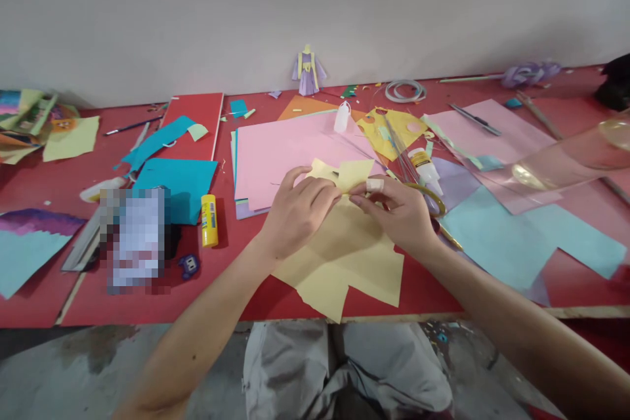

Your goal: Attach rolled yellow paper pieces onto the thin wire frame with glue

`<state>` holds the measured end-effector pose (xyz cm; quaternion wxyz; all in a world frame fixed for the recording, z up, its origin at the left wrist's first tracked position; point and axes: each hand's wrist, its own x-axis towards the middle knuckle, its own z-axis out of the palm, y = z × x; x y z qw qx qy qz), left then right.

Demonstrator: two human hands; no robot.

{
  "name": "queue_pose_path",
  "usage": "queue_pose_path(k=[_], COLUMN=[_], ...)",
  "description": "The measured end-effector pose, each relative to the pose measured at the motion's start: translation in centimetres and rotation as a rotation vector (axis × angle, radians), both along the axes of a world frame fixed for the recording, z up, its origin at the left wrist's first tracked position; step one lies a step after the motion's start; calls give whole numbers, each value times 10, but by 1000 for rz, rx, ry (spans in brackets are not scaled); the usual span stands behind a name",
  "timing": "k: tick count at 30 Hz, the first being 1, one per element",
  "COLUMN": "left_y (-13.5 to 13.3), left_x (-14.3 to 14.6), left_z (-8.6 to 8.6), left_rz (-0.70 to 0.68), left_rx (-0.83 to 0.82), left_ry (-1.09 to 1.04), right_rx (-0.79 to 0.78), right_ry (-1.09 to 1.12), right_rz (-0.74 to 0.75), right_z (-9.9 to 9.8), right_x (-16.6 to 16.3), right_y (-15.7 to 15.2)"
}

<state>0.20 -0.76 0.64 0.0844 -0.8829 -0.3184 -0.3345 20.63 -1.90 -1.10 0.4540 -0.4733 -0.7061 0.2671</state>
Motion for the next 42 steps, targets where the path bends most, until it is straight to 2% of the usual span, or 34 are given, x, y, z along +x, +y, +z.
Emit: queue_pose_path(k=[11, 19, 26, 34, 42], left_y=[0, -4, -6, -6, -4], left_x=[-1, -2, -1, 0, 3], left_z=[2, 4, 7, 2, 2], left_rz=[-21, -35, -43, -19, -15], left_rx=[98, 140, 176, 132, 172], left_ry=[-33, -12, 35, -15, -52], right_rx=[-59, -284, -393, -438, -471], right_ry=[154, 530, 595, 605, 649], right_rz=[-24, 25, 40, 61, 97], right_z=[2, 7, 6, 7, 9], right_x=[-4, -8, -7, -6, -8], right_y=[-2, 0, 0, 0, 1])
